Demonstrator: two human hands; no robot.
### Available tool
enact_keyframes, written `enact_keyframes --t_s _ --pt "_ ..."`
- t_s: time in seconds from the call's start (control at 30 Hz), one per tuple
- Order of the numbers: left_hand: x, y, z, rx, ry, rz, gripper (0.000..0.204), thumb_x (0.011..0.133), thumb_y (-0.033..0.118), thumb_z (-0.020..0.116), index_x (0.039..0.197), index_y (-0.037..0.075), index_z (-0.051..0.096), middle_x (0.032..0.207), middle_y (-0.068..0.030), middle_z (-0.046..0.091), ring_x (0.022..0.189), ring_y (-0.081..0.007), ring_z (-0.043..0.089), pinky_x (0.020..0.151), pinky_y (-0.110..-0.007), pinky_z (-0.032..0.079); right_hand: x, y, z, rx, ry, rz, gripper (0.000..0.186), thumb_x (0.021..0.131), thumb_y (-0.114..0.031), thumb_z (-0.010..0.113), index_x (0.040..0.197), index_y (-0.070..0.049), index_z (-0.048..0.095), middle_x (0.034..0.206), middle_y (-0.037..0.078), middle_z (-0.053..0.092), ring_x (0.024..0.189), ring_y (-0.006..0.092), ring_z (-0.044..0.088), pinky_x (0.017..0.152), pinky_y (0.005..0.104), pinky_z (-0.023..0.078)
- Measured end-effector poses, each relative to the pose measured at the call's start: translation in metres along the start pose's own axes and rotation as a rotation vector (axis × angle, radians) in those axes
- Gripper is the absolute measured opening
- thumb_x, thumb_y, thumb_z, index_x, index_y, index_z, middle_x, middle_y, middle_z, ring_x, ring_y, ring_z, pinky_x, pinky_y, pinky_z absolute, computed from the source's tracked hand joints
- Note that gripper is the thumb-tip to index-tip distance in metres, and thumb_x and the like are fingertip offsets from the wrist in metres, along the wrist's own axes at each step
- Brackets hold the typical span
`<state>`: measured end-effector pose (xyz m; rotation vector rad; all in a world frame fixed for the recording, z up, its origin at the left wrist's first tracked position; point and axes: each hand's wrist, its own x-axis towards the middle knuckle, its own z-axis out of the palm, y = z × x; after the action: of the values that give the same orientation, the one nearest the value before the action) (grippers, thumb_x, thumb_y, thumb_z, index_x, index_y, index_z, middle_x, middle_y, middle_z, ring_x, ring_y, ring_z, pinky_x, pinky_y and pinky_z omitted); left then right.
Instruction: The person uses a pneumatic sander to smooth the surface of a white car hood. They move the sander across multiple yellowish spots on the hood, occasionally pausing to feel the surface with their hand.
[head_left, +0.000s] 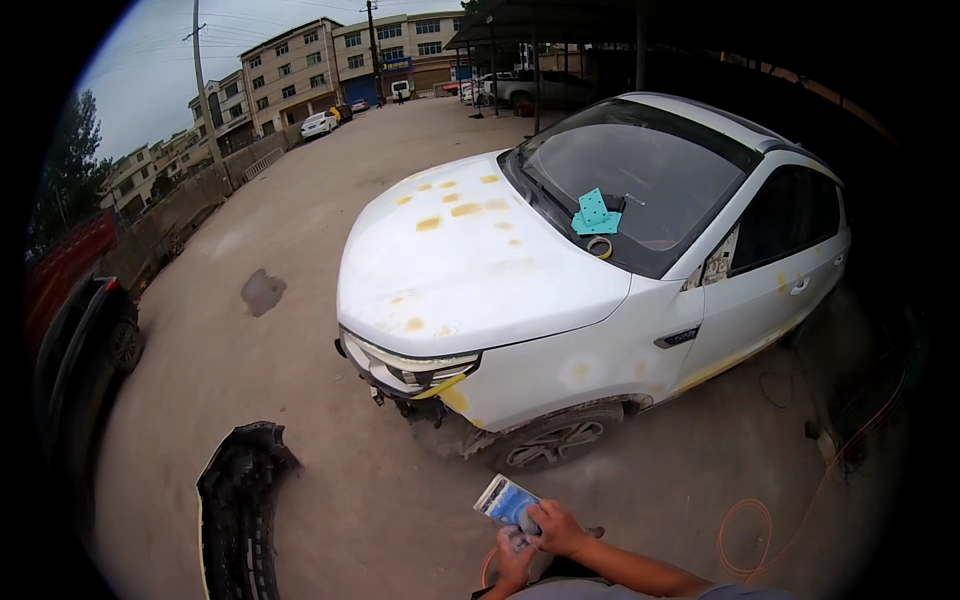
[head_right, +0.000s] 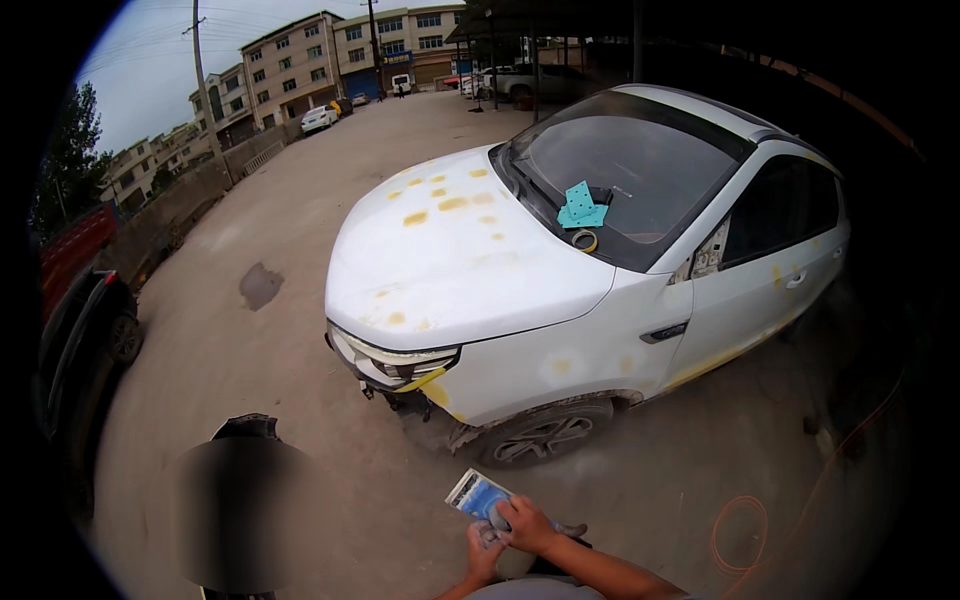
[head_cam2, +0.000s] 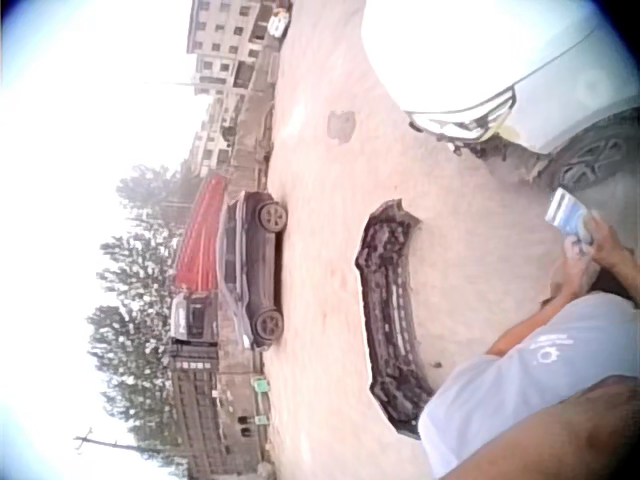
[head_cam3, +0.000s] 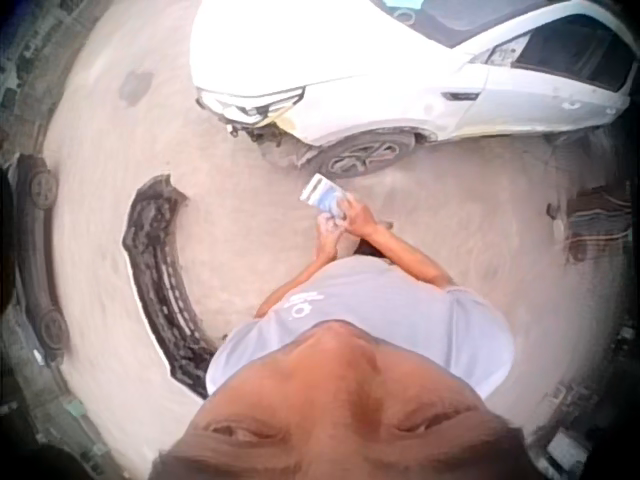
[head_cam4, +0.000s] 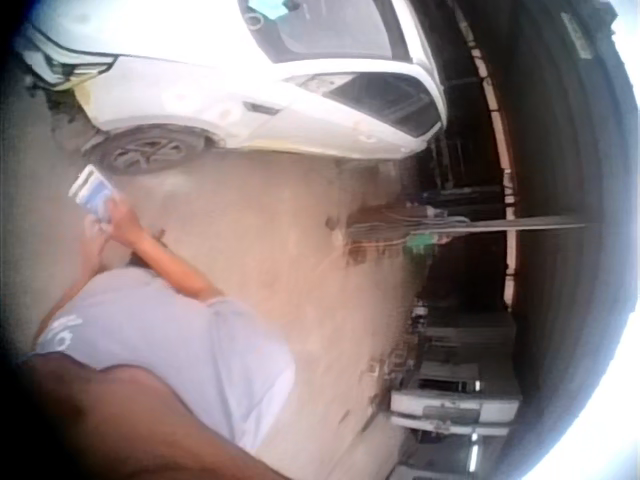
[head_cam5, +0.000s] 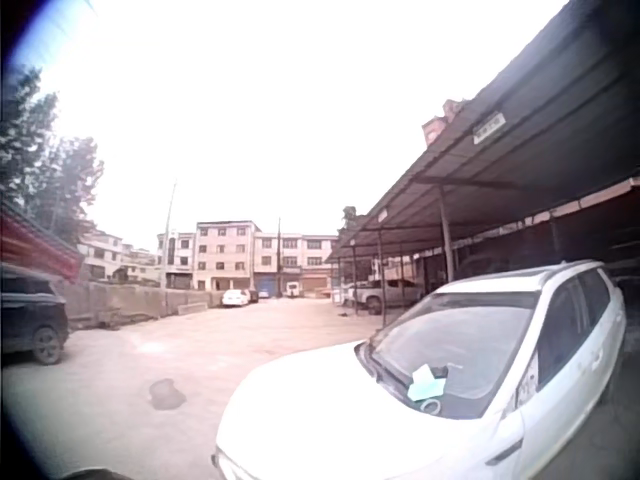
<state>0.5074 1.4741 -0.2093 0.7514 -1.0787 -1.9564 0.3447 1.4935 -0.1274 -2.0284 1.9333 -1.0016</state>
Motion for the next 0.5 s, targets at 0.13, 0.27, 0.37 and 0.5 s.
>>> enact_keyframes --t_s 0.13,0.27,0.37,0.5 --pt "0.006 0.018 0.007 0.009 0.034 0.126 0.061 0.094 0.001 0.068 0.141 0.000 0.030 0.127 -0.0146 0.053 0.114 -0.0201 0.059 0.099 -0.035 0.050 0.008 -0.009 0.006 0.004 0.059 -0.046 0.061 0.068 -0.018 0.083 0.121 -0.004 0.056 0.110 0.021 0.056 0.101 0.0442 0.057 0.086 0.0501 0.050" --pt "0.023 0.056 0.014 0.209 0.026 0.235 0.059 0.098 0.006 0.064 0.144 -0.002 0.028 0.133 -0.0164 0.050 0.119 -0.0209 0.056 0.102 -0.035 0.047 0.034 -0.017 0.010 0.038 0.200 -0.103 0.052 0.073 -0.017 0.077 0.118 -0.004 0.056 0.107 0.021 0.056 0.098 0.0443 0.056 0.084 0.0504 0.049" --pt "0.033 0.065 0.011 0.283 0.094 0.281 0.060 0.099 0.003 0.057 0.148 -0.001 0.024 0.139 -0.0195 0.047 0.127 -0.0243 0.052 0.108 -0.038 0.044 0.051 -0.022 0.014 0.076 0.246 -0.147 0.048 0.076 -0.017 0.075 0.118 -0.003 0.056 0.107 0.021 0.057 0.098 0.0439 0.056 0.085 0.0500 0.049" --pt "0.044 0.071 0.031 0.423 0.159 0.398 0.068 0.096 0.006 0.061 0.153 -0.002 0.023 0.144 -0.0209 0.042 0.130 -0.0289 0.050 0.113 -0.042 0.039 0.060 -0.007 0.005 0.159 0.240 -0.218 0.047 0.078 -0.016 0.073 0.120 -0.003 0.056 0.108 0.020 0.057 0.098 0.0433 0.057 0.086 0.0490 0.050"
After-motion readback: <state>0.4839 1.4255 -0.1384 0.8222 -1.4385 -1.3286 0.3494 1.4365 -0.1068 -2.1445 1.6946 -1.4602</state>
